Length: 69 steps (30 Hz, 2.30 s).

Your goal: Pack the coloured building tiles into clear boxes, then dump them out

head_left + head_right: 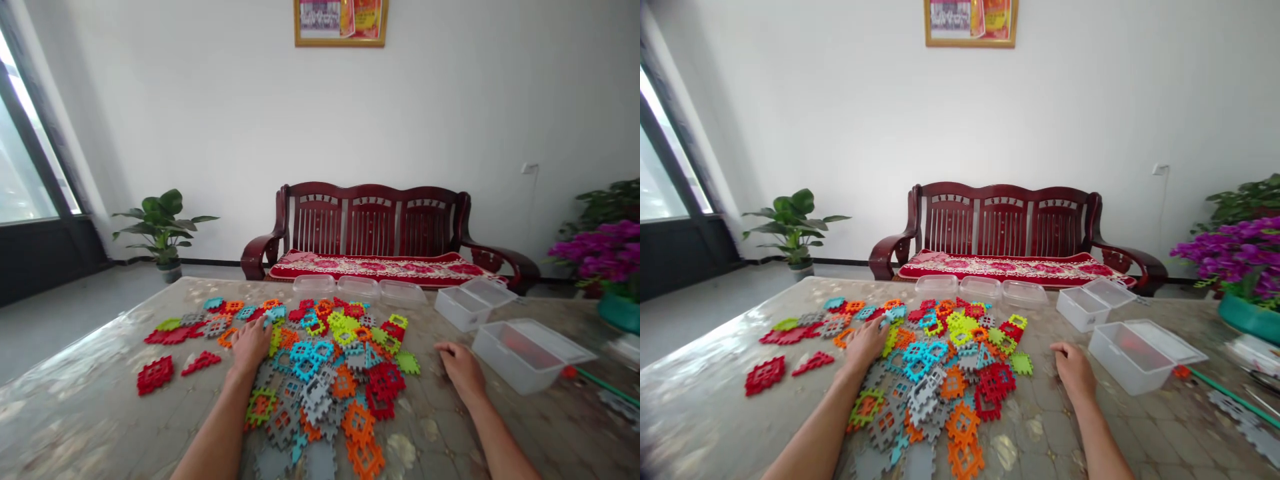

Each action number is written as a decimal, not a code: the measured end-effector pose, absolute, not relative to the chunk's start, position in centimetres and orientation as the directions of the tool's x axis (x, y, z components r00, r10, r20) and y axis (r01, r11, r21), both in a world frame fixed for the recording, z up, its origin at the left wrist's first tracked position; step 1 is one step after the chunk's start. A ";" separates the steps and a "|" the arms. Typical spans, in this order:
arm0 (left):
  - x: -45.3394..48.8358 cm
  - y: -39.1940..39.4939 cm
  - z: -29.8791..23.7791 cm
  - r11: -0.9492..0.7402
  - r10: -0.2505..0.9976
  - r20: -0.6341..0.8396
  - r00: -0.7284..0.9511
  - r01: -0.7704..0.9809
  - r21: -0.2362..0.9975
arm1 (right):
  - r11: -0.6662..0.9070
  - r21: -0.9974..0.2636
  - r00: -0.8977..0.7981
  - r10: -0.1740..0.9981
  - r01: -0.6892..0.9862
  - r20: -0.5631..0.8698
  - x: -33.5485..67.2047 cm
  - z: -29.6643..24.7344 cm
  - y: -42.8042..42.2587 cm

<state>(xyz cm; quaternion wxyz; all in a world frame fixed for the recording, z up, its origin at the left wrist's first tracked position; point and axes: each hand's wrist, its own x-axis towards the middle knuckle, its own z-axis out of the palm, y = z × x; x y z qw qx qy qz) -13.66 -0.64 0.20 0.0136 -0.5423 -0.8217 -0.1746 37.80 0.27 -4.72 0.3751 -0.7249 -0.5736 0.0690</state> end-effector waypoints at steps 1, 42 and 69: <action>-13.7 -0.5 0.2 0.345 0.889 0.213 -0.406 0.898 0.272 | -0.055 -0.625 0.331 0.882 0.779 0.335 37.8 -4.7 0.2; -13.2 -0.1 -0.1 0.255 0.919 0.207 -0.336 0.905 0.340 | -0.077 -0.607 0.366 0.855 0.791 0.368 37.1 -3.4 -0.1; -13.5 0.2 -0.1 0.276 0.917 0.200 -0.346 0.910 0.308 | -0.083 -0.579 0.343 0.868 0.811 0.358 37.1 -3.9 -0.2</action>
